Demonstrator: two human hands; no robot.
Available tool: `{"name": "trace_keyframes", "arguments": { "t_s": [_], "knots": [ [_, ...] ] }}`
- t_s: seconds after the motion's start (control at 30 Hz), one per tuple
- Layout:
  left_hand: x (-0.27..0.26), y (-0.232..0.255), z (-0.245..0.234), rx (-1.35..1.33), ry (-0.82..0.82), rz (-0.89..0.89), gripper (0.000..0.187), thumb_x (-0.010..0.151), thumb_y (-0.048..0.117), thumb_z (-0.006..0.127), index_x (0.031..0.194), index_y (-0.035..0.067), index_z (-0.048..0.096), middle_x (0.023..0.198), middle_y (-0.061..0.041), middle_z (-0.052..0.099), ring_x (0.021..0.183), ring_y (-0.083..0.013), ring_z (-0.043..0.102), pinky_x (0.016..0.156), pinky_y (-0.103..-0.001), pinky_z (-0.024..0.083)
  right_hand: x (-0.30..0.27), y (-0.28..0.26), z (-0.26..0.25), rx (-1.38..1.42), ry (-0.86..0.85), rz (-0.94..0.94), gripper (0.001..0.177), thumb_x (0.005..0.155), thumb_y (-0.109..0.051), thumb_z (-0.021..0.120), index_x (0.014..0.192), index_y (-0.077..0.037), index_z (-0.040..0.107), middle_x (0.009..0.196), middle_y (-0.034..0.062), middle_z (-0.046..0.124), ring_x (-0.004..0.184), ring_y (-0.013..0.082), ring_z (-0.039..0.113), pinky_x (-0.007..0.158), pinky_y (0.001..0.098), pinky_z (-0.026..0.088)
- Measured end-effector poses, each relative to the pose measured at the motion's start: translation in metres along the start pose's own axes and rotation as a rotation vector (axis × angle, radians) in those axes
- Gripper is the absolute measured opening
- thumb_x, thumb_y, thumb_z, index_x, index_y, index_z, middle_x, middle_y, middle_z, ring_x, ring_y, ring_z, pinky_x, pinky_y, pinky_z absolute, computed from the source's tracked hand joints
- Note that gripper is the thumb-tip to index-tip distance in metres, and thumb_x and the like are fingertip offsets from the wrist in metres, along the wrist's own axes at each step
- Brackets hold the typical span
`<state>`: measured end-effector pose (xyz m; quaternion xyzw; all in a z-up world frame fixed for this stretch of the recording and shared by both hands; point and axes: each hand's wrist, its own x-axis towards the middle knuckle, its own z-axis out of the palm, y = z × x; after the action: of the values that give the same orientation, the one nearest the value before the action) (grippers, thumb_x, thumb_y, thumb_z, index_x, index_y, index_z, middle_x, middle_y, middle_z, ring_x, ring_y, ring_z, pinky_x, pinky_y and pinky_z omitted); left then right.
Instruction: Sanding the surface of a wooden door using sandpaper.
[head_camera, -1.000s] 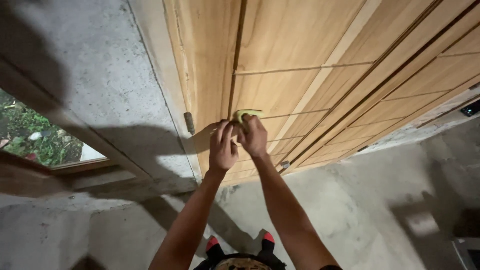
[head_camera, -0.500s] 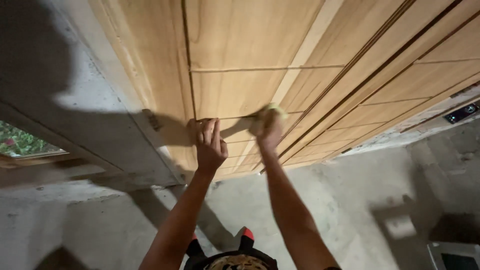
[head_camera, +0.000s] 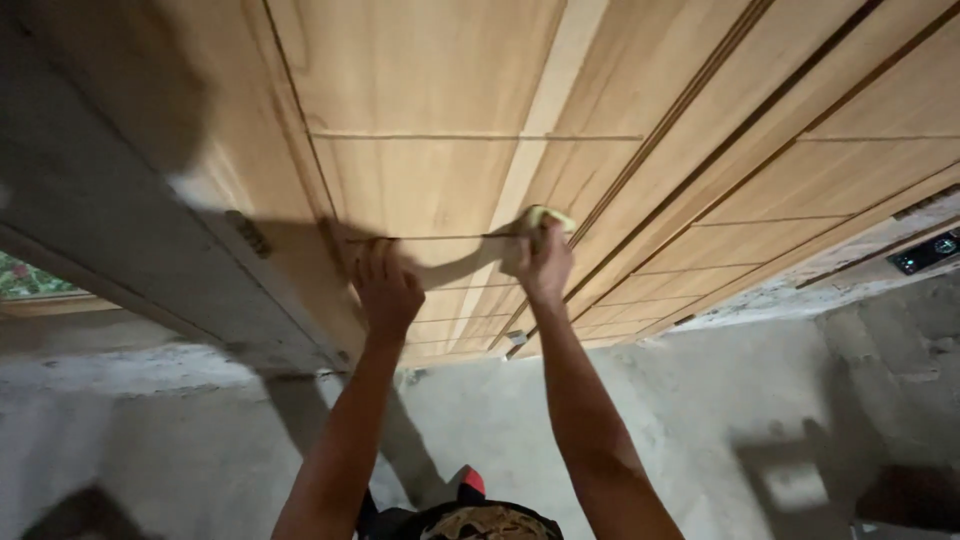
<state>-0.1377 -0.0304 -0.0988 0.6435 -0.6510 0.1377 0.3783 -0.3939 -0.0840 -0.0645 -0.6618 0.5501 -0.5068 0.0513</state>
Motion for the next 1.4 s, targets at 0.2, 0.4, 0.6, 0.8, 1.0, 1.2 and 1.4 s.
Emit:
{"name": "trace_keyframes", "arguments": {
  "t_s": [0.2, 0.4, 0.6, 0.8, 1.0, 1.2, 1.4],
  "knots": [
    [0.005, 0.014, -0.006, 0.021, 0.151, -0.013, 0.045, 0.086, 0.009, 0.057, 0.129, 0.0, 0.061, 0.137, -0.021, 0.058, 0.125, -0.0436, 0.052, 0.108, -0.057, 0.041, 0.008, 0.029, -0.034, 0.062, 0.211, 0.152, 0.038, 0.091, -0.006, 0.068, 0.126, -0.002, 0.052, 0.106, 0.0238, 0.069, 0.096, 0.0398, 0.07, 0.084, 0.0452, 0.058],
    [0.009, 0.012, -0.015, 0.195, 0.133, 0.039, 0.042, 0.086, 0.012, 0.062, 0.127, 0.005, 0.061, 0.134, -0.017, 0.059, 0.123, -0.0407, 0.055, 0.105, -0.057, 0.043, -0.004, 0.007, 0.044, 0.152, -0.139, 0.069, 0.02, 0.105, -0.011, 0.059, 0.125, -0.008, 0.058, 0.106, 0.0103, 0.074, 0.074, 0.0233, 0.076, 0.063, 0.0345, 0.058],
    [0.007, 0.003, -0.003, 0.181, 0.148, 0.061, 0.047, 0.08, 0.012, 0.063, 0.128, 0.008, 0.062, 0.133, -0.013, 0.06, 0.12, -0.0371, 0.055, 0.1, -0.059, 0.044, 0.012, -0.079, 0.005, 0.06, -0.11, -0.273, 0.028, 0.088, -0.012, 0.075, 0.113, -0.006, 0.063, 0.1, 0.0136, 0.074, 0.084, 0.0304, 0.074, 0.069, 0.0411, 0.062],
    [0.004, 0.004, -0.004, 0.162, 0.118, 0.057, 0.048, 0.082, 0.011, 0.062, 0.13, 0.004, 0.062, 0.138, -0.019, 0.058, 0.127, -0.0403, 0.054, 0.101, -0.057, 0.043, 0.008, 0.055, -0.012, 0.073, 0.107, 0.059, 0.029, 0.093, -0.011, 0.073, 0.118, -0.006, 0.06, 0.102, 0.0131, 0.073, 0.087, 0.0233, 0.074, 0.072, 0.0365, 0.063],
    [0.004, 0.008, -0.005, 0.111, 0.13, 0.04, 0.047, 0.08, 0.009, 0.061, 0.127, 0.001, 0.061, 0.135, -0.019, 0.058, 0.13, -0.0436, 0.052, 0.112, -0.058, 0.043, 0.014, 0.029, -0.048, 0.23, 0.249, 0.044, 0.025, 0.098, -0.012, 0.068, 0.118, -0.004, 0.057, 0.094, 0.0116, 0.069, 0.084, 0.0215, 0.069, 0.077, 0.0353, 0.058],
    [-0.002, 0.002, 0.003, 0.186, 0.045, -0.017, 0.054, 0.076, 0.014, 0.065, 0.128, 0.0, 0.06, 0.142, -0.021, 0.056, 0.134, -0.0425, 0.05, 0.108, -0.059, 0.042, 0.005, -0.029, 0.005, 0.227, 0.105, -0.046, 0.025, 0.099, -0.013, 0.065, 0.121, -0.005, 0.058, 0.101, 0.0136, 0.071, 0.077, 0.0189, 0.071, 0.066, 0.031, 0.063],
    [0.006, 0.017, -0.025, 0.246, -0.003, -0.003, 0.063, 0.072, 0.011, 0.063, 0.134, 0.007, 0.06, 0.144, -0.016, 0.056, 0.135, -0.0372, 0.05, 0.107, -0.057, 0.042, -0.016, -0.086, 0.074, 0.149, -0.019, -0.312, 0.026, 0.091, -0.004, 0.069, 0.116, -0.008, 0.061, 0.103, 0.0125, 0.073, 0.084, 0.0253, 0.074, 0.064, 0.0315, 0.061]
  ]
}}
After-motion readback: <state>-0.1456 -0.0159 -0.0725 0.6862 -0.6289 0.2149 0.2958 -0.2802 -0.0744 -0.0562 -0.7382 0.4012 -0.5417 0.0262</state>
